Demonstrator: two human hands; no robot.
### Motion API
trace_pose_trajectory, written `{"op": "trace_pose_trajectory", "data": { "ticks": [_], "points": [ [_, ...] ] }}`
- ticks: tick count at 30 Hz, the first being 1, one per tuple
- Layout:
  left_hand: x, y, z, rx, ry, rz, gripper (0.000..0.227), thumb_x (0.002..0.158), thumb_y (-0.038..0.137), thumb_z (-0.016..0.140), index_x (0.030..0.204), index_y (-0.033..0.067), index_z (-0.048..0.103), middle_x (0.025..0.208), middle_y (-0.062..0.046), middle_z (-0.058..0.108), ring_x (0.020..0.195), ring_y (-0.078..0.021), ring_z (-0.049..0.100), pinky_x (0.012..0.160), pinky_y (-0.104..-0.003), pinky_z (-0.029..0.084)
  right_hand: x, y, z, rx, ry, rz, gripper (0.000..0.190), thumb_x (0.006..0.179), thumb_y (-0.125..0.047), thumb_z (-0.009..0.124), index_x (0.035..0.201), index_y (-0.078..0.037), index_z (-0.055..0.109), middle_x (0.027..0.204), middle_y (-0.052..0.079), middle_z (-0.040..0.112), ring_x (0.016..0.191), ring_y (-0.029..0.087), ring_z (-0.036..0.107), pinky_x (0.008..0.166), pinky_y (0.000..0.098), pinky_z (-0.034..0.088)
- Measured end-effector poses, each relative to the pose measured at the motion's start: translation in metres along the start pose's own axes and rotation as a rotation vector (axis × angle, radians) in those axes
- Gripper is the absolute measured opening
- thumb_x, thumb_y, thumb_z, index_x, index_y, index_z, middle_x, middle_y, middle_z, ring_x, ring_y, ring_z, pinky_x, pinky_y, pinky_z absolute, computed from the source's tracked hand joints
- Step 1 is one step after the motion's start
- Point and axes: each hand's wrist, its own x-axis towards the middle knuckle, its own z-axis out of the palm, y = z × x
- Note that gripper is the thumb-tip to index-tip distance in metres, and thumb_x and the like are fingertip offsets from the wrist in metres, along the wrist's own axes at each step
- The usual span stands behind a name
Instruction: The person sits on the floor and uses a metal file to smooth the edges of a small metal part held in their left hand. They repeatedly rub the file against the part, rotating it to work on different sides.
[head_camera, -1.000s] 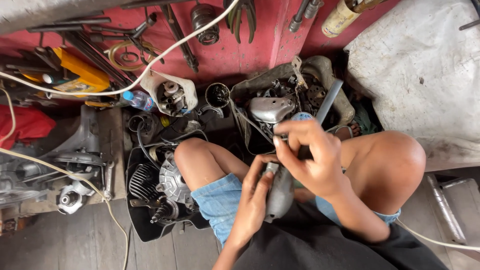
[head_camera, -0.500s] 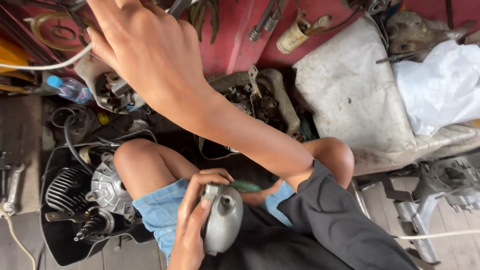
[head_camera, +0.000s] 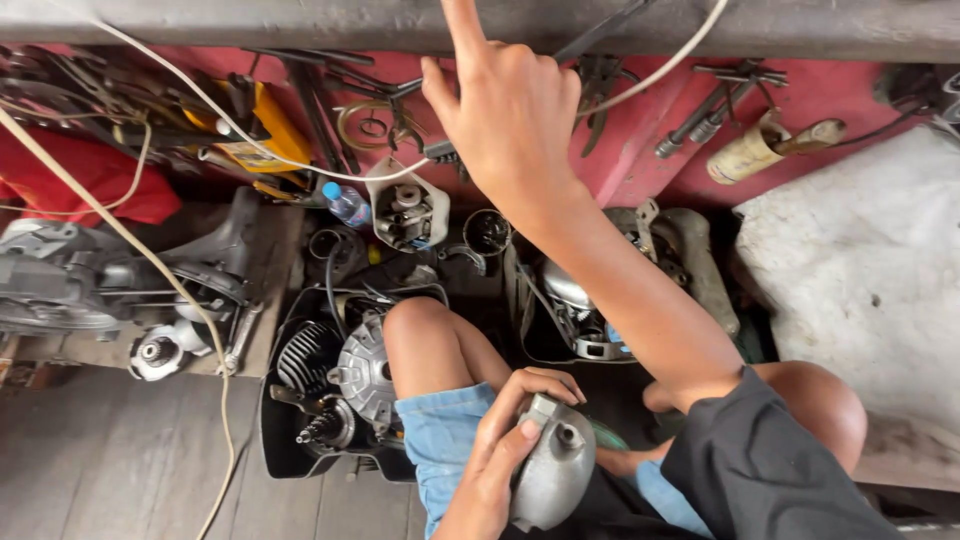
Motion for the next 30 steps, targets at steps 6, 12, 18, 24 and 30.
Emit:
{"op": "trace_pose_trajectory", "data": {
  "ticks": [6, 12, 18, 24, 30],
  "points": [
    [0.007, -0.003, 0.001, -0.003, -0.036, 0.018, 0.037, 0.095, 0.029, 0.041, 0.115, 0.0022, 0.056, 0.122, -0.017, 0.059, 0.115, -0.0278, 0.053, 0.103, -0.040, 0.038, 0.000, 0.002, 0.004, -0.040, -0.051, -0.005, 0.075, 0.103, -0.035, 0.080, 0.161, -0.025, 0.033, 0.059, -0.001, 0.063, 0.038, 0.021, 0.048, 0.042, 0.0364, 0.035],
    [0.009, -0.003, 0.004, 0.013, -0.019, -0.015, 0.039, 0.093, 0.032, 0.041, 0.114, 0.0035, 0.057, 0.121, -0.017, 0.059, 0.115, -0.0285, 0.053, 0.101, -0.042, 0.039, -0.006, 0.003, -0.008, 0.062, -0.011, -0.074, 0.077, 0.105, -0.031, 0.084, 0.162, -0.029, 0.033, 0.071, -0.006, 0.059, 0.044, 0.016, 0.048, 0.043, 0.0366, 0.033],
    [0.012, -0.010, 0.001, -0.025, 0.028, -0.041, 0.043, 0.091, 0.036, 0.043, 0.112, 0.0019, 0.060, 0.121, -0.018, 0.062, 0.110, -0.0268, 0.056, 0.098, -0.040, 0.041, -0.073, 0.014, -0.054, 0.715, 0.266, -0.108, 0.023, 0.090, 0.010, 0.080, 0.106, 0.008, 0.064, 0.134, 0.013, 0.066, 0.058, 0.011, 0.049, 0.055, 0.0253, 0.046],
    [0.020, -0.014, -0.005, -0.025, 0.068, -0.011, 0.040, 0.093, 0.029, 0.042, 0.114, -0.0008, 0.059, 0.119, -0.016, 0.062, 0.110, -0.0253, 0.057, 0.100, -0.037, 0.040, -0.168, 0.048, -0.085, 1.141, 0.460, 0.436, 0.025, 0.095, 0.005, 0.054, 0.109, -0.009, 0.040, 0.083, 0.007, 0.055, 0.058, 0.008, 0.041, 0.053, 0.0204, 0.038],
    [0.036, -0.018, 0.005, 0.215, 0.156, -0.139, 0.029, 0.096, 0.015, 0.046, 0.116, 0.0047, 0.064, 0.088, -0.006, 0.067, 0.069, -0.0110, 0.050, 0.066, -0.025, 0.041, -0.191, 0.044, -0.114, 1.486, 0.303, 0.293, 0.018, 0.086, 0.002, 0.053, 0.100, -0.006, 0.044, 0.069, 0.002, 0.050, 0.059, 0.011, 0.042, 0.058, 0.0270, 0.042]
  ]
}}
